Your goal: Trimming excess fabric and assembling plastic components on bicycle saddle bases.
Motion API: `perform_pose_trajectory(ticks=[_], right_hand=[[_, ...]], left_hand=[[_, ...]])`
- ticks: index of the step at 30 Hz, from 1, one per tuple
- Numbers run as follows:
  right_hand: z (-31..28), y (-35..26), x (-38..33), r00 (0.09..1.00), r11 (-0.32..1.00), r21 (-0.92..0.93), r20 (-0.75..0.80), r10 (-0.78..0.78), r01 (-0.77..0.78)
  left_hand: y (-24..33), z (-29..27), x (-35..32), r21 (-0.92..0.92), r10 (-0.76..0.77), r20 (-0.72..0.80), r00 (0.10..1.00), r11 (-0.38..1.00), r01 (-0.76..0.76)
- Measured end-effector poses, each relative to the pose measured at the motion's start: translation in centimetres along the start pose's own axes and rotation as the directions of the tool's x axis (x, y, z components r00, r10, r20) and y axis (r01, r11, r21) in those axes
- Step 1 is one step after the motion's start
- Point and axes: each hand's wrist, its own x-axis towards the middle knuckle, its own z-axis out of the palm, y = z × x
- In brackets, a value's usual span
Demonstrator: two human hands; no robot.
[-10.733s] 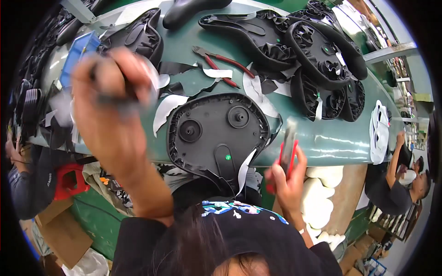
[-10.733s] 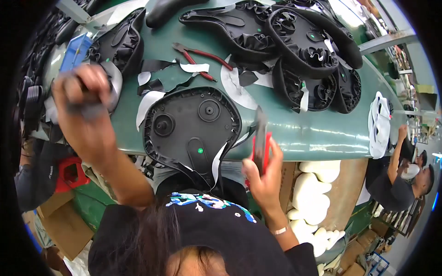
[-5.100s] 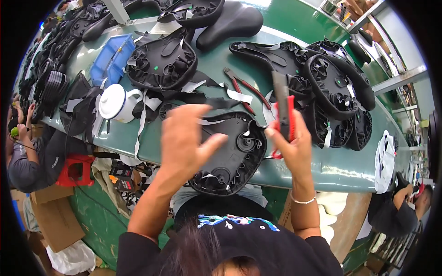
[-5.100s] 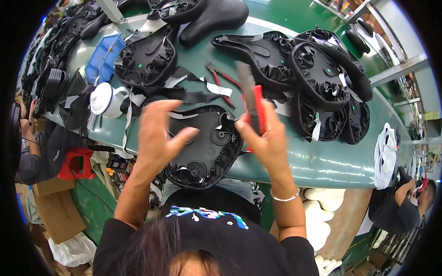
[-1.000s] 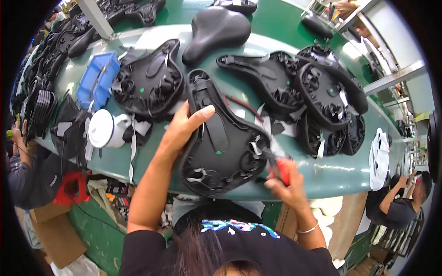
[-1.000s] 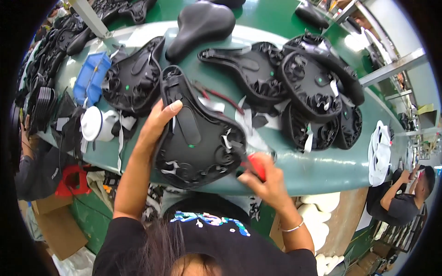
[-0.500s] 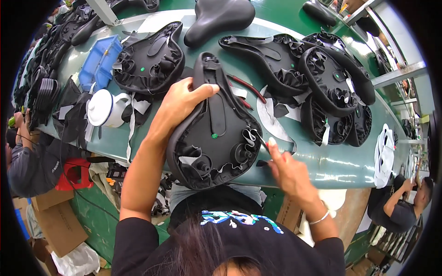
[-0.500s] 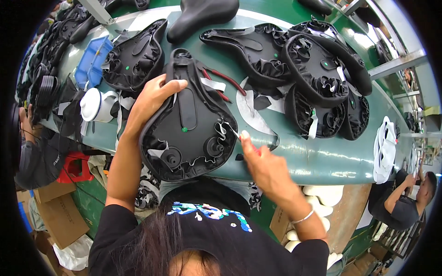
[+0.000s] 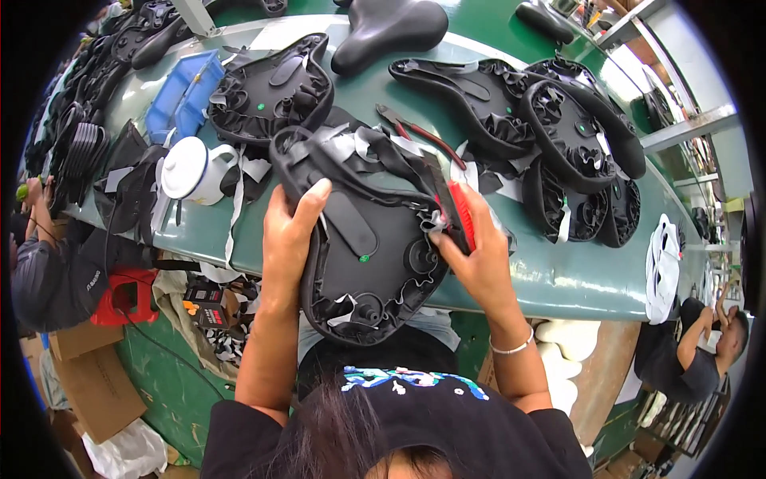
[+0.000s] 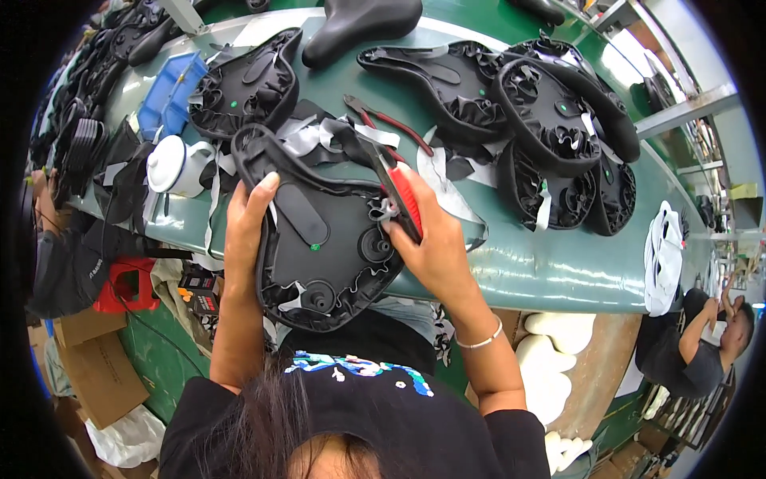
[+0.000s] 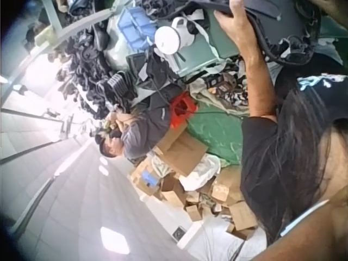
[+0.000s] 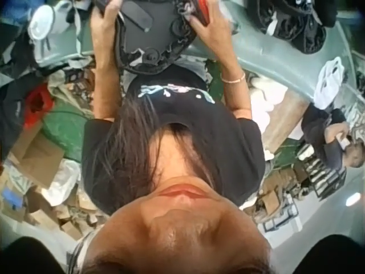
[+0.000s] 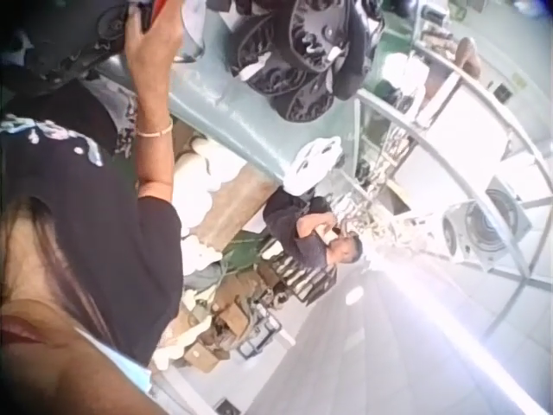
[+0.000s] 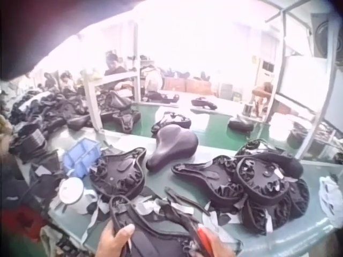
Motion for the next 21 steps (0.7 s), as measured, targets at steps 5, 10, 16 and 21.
perform_pose_trajectory(ticks=[5, 10, 16, 21], right_hand=[[-2.8, 2.2, 1.6, 0.881, 0.809, 0.428, -0.059, 0.469, -0.402], [-1.4, -0.9, 3.2, 0.994, 0.979, 0.172, 0.045, 0.1, -0.107], [-6.0, 2.0, -1.2, 0.977, 0.991, 0.039, 0.177, 0.122, -0.13], [-5.4, 2.4, -1.6, 0.923, 0.939, -0.325, 0.383, 0.018, 0.117]], left_hand=[[-3.5, -2.5, -0.1, 0.816, 0.646, -0.056, 0.761, 0.469, -0.337], [2.2, 6.7, 1.3, 0.481, 0.423, 0.749, 0.51, 0.183, -0.858], [-0.8, 6.9, 4.5, 0.374, 0.373, 0.667, 0.645, 0.581, -0.723], [0.4, 7.8, 4.7, 0.37, 0.086, 0.579, 0.811, 0.858, -0.355]])
